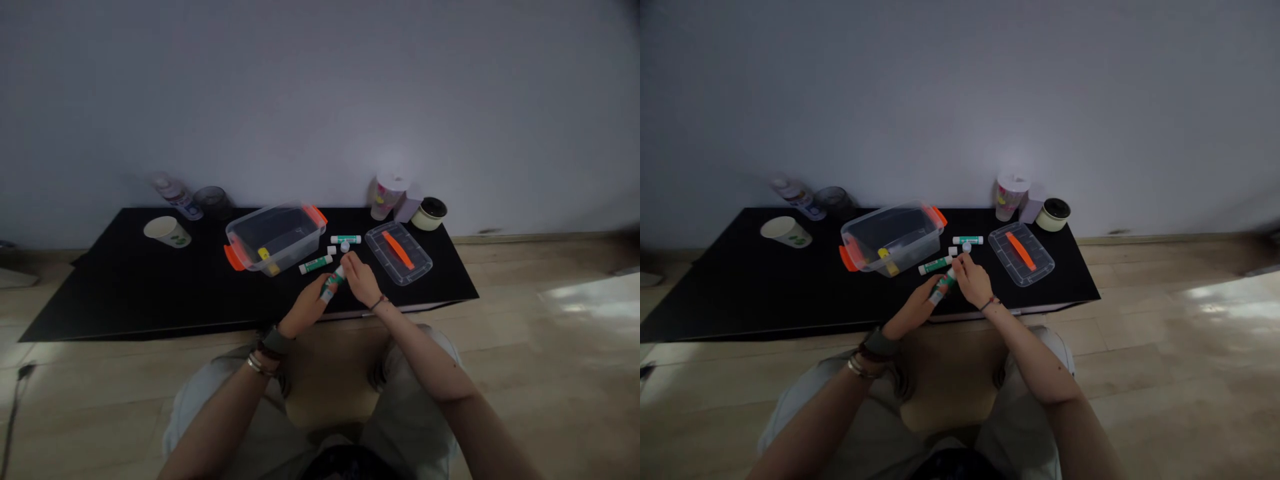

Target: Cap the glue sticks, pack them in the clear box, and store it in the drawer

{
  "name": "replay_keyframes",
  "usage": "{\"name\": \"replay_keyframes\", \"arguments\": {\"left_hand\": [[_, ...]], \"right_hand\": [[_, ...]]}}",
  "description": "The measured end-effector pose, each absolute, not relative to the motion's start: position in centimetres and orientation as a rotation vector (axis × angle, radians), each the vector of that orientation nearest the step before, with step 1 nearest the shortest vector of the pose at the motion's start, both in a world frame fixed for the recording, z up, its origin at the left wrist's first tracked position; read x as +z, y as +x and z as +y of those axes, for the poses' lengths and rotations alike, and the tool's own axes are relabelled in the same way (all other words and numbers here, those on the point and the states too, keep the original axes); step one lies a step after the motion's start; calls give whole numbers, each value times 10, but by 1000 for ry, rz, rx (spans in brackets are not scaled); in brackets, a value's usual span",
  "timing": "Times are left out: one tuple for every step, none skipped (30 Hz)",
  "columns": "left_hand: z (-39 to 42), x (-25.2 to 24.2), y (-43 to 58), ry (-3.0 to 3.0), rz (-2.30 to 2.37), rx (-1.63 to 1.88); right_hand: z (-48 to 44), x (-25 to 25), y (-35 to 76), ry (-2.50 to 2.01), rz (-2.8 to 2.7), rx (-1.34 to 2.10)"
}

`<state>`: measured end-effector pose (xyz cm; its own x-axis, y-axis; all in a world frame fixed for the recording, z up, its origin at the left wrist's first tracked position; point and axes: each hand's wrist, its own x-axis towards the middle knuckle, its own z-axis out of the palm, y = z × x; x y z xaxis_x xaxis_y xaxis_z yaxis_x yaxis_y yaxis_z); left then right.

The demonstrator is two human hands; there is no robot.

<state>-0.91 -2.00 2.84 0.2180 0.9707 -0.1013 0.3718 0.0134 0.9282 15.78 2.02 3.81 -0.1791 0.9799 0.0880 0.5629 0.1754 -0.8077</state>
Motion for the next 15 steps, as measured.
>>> {"name": "replay_keyframes", "arguments": {"left_hand": [[-16, 31, -11, 1368, 1270, 868], [-10, 36, -14, 1207, 1232, 959], [-3, 42, -18, 1074, 1203, 1057], [5, 49, -24, 984, 1176, 1155], [14, 57, -31, 943, 1159, 1260], [24, 66, -38, 926, 1143, 1334], [36, 74, -46, 913, 1129, 1383], [49, 81, -55, 909, 1123, 1417], [62, 87, -62, 917, 1134, 1447], [76, 91, -70, 933, 1182, 1458], [90, 92, -76, 964, 1262, 1452], [103, 90, -82, 1003, 1372, 1418], [115, 87, -86, 1062, 1498, 1337], [126, 81, -90, 1121, 1608, 1228], [134, 75, -93, 1181, 1678, 1110]], "right_hand": [[21, 38, 160, -1419, -1785, 859], [23, 38, 163, -1395, -1748, 855], [24, 38, 165, -1383, -1721, 845], [26, 38, 167, -1381, -1706, 831], [28, 38, 168, -1383, -1701, 822], [29, 38, 169, -1386, -1704, 816], [30, 39, 169, -1390, -1712, 813], [30, 40, 169, -1396, -1726, 811], [30, 41, 168, -1406, -1744, 809], [29, 43, 167, -1419, -1766, 804], [28, 44, 166, -1438, -1791, 797], [27, 46, 165, -1457, -1815, 786], [27, 48, 164, -1474, -1838, 772], [26, 50, 163, -1486, -1860, 756], [26, 51, 163, -1494, -1880, 740]]}}
